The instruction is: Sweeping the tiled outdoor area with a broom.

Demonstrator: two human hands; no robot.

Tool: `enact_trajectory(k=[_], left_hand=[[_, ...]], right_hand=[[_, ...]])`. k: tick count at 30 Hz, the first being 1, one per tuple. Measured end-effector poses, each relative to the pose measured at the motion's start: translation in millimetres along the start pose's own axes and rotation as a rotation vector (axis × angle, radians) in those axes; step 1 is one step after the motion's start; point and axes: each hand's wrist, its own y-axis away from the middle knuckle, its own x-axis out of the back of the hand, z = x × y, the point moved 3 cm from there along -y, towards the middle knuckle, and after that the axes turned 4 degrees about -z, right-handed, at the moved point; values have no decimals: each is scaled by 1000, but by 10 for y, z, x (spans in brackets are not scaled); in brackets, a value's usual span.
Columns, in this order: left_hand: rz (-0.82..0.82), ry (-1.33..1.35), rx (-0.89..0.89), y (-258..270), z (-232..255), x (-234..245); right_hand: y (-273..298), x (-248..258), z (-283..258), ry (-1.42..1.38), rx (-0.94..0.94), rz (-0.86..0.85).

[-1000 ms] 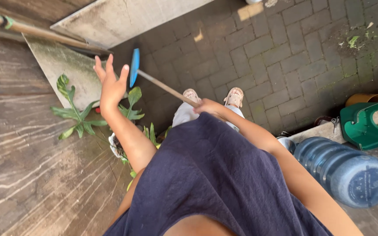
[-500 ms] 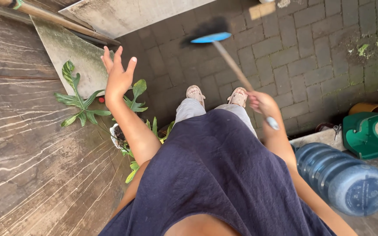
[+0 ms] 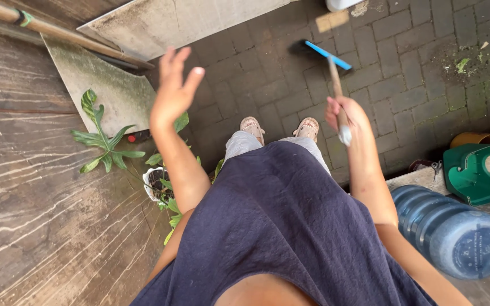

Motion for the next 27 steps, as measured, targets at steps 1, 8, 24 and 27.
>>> enact_trajectory(k=[1,8,24,27], left_hand=[[-61,0,-117,-8,173,-91],[-266,70,-702,-33,1489,-867],[148,749,-228,-1022,919,-1597],[210,824,-257,-1078,866,-1527]], right_hand=[[-134,-106,-41,-10,17,-125],[-1159,-839,-248,-517,-123,-224],[392,-2293,-409,231,268,-859],[651,-2425,-525,-175,239,-942]])
